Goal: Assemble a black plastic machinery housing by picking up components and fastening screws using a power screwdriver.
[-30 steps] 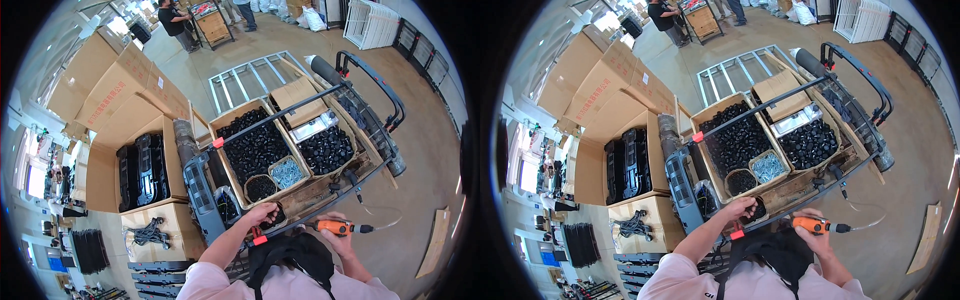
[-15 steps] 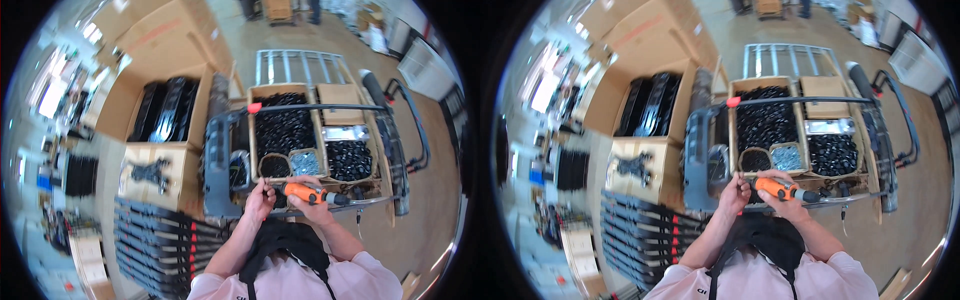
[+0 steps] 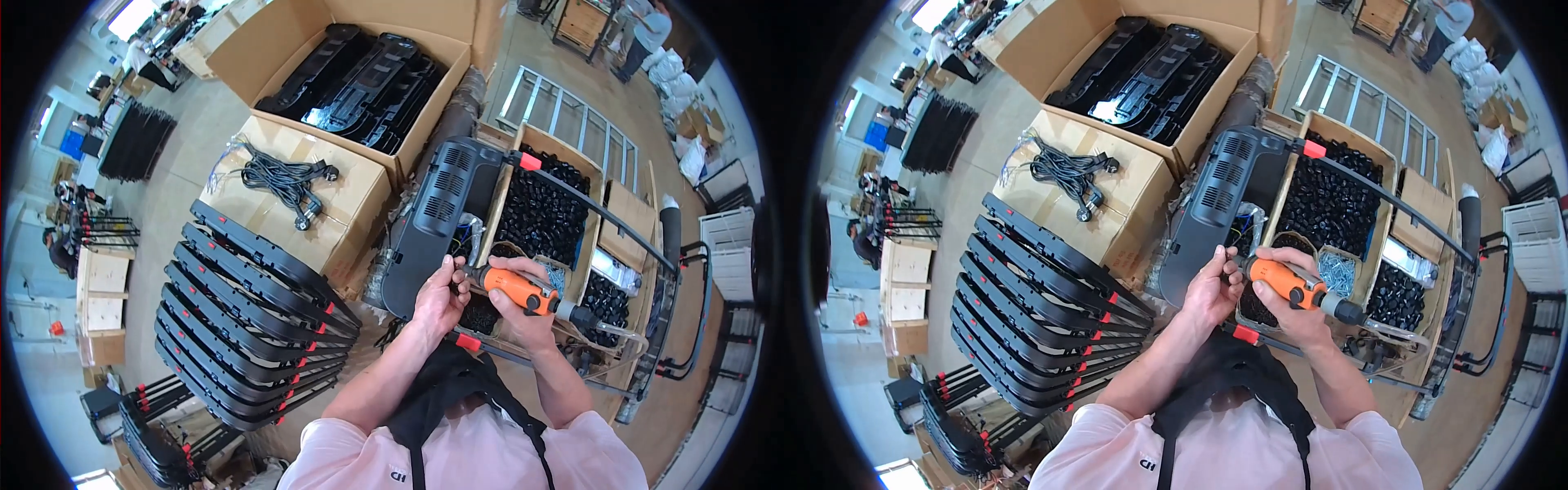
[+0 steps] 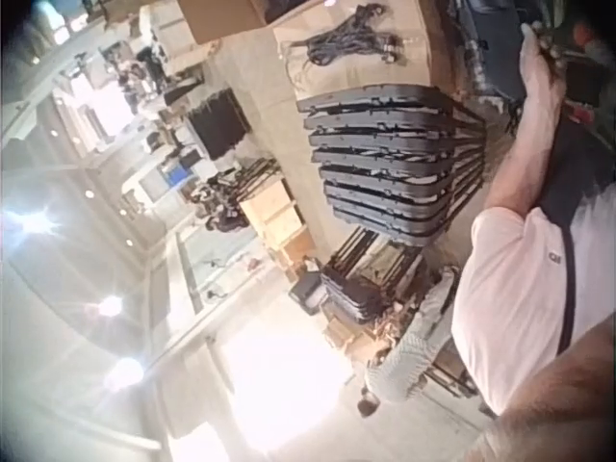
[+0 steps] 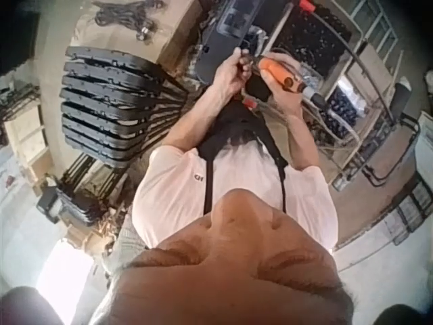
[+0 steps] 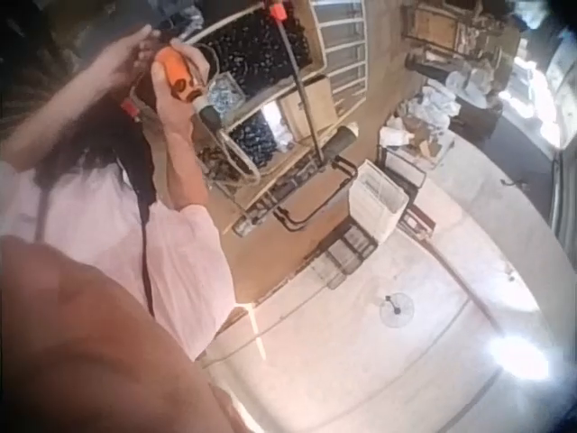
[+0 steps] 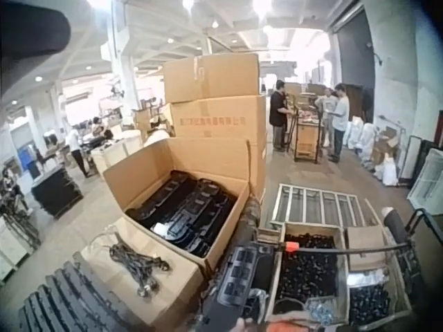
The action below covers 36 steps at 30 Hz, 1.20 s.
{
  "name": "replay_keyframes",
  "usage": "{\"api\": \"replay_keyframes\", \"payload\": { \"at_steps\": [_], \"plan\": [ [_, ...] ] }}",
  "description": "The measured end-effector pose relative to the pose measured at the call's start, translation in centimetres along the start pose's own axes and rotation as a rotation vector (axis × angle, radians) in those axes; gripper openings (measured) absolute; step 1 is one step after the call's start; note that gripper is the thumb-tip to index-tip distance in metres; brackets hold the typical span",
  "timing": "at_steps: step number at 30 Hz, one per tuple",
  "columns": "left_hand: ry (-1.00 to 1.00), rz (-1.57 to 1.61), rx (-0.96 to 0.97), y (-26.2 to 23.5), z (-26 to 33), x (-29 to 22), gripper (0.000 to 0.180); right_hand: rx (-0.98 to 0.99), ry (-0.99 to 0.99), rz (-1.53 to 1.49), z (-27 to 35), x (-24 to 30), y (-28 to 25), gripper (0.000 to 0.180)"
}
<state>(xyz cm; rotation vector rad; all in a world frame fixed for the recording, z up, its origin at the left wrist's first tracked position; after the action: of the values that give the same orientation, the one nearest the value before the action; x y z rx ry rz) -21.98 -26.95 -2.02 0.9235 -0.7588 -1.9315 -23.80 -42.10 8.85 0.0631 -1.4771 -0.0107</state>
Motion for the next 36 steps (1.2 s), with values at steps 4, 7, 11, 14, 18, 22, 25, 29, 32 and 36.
{"api": "replay_keyframes", "payload": {
  "at_steps": [4, 7, 11, 14, 18, 22, 25, 29, 32, 36],
  "plan": [
    [0.056, 0.034, -0.027, 0.6, -0.7, -2.7, 0.031, 0.006, 0.028, 0.089, -4.7, 2.0, 3.0, 0.048],
    [0.111, -0.120, 0.016, -1.1, -2.0, -5.7, 0.026, 0.009, 0.000, 0.132, -8.7, 2.8, 4.7, 0.048],
    [0.303, -0.556, 0.002, -4.0, -5.6, -11.8, 0.028, 0.020, 0.056, 0.181, -13.2, 2.1, 6.5, 0.048],
    [0.497, -0.983, -0.005, -4.5, -7.8, -15.1, 0.031, 0.029, 0.107, 0.197, -15.0, 1.6, 7.6, 0.050],
    [0.794, -1.642, 0.088, -2.4, -7.8, -16.7, 0.031, 0.033, 0.177, 0.275, -16.2, 0.6, 8.1, 0.050],
    [0.736, -1.884, 0.216, -2.9, -8.7, -15.1, 0.038, 0.038, 0.202, 0.318, -16.9, 0.2, 8.8, 0.048],
    [0.819, -1.930, 0.228, -3.2, -9.3, -14.5, 0.035, 0.045, 0.198, 0.323, -17.4, 0.1, 9.0, 0.047],
    [0.915, -1.900, 0.225, -3.0, -9.5, -14.6, 0.035, 0.045, 0.207, 0.331, -17.8, 0.0, 9.0, 0.048],
    [0.913, -1.918, 0.235, -3.0, -9.4, -14.4, 0.036, 0.058, 0.209, 0.316, -18.0, -0.1, 9.1, 0.048],
    [0.934, -1.904, 0.235, -3.0, -9.0, -14.5, 0.037, 0.080, 0.226, 0.362, -18.2, -0.4, 9.5, 0.049]
  ]
}}
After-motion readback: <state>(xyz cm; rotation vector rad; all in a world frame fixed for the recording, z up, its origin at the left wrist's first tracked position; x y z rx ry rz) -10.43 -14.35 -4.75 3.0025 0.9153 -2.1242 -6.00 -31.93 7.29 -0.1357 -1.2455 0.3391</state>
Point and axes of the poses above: each hand's wrist, its own z-axis away from the middle knuckle, its own y-axis out of the palm, x = y × z, the point moved 4 cm from there along -z, towards the middle knuckle, and after that the axes turned 15 degrees about y, right-handed, at the moved point
